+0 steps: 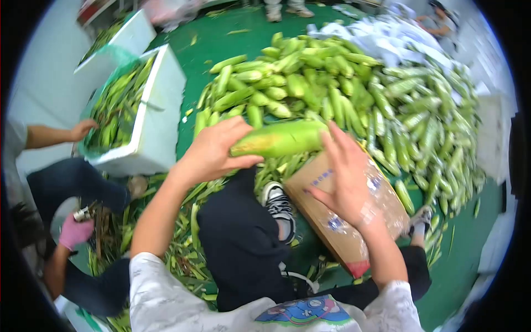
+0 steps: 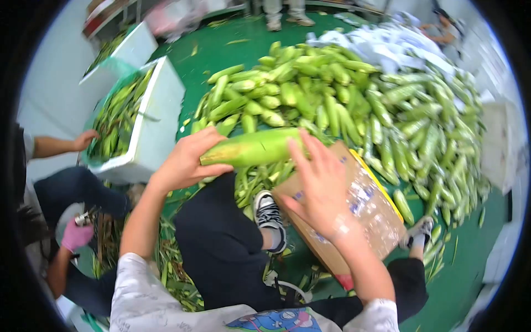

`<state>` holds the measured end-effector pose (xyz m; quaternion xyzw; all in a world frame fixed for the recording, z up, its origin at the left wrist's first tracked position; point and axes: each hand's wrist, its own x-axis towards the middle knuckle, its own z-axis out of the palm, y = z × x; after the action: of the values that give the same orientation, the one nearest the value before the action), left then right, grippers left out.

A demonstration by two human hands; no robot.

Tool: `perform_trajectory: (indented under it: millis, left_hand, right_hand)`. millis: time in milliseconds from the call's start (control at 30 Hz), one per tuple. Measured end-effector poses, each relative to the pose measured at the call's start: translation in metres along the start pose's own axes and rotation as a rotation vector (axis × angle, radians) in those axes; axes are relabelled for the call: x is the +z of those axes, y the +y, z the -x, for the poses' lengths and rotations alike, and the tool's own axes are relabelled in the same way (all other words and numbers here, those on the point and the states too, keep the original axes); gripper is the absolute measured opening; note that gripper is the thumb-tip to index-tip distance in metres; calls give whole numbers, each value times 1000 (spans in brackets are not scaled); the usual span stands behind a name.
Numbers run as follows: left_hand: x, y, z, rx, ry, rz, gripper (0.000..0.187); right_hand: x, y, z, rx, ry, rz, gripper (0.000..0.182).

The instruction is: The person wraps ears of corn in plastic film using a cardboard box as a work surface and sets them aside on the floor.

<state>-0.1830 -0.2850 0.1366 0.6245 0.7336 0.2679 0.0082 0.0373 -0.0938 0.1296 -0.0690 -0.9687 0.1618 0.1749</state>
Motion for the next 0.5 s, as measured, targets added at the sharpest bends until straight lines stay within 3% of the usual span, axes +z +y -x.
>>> perform_trajectory:
  millis: [67,133,200,267,333,367,433,500]
  left_hand:
    - [-14,51,-38,224,-116,109,43]
    - [-5,92,-59,241,-118,421,47]
    - [29,134,-55,-203,-155,1246,62]
    - [85,155,-40,-132,-193,1172,57]
    - [118,178,-28,-278,-265,1381,54]
    - [131,185,-19,-282,-301,1381,54]
    - [152,196,-6,-385,-176,1671,54]
    - [164,209,6,-393,-204,1568,54]
  right_hand:
    - [-8,-9,11,-15,136,115,88]
    - [-18,-11,37,119,343,-55,71]
    - [-13,-28,71,288,552,-205,58]
    - [-10,-46,107,409,509,-311,53]
    - [-11,-55,134,412,509,-499,47]
    - [-17,-53,149,443,523,-501,47]
    - [-35,-42,177,514,484,-325,38]
    - [-56,-35,184,493,491,-411,34]
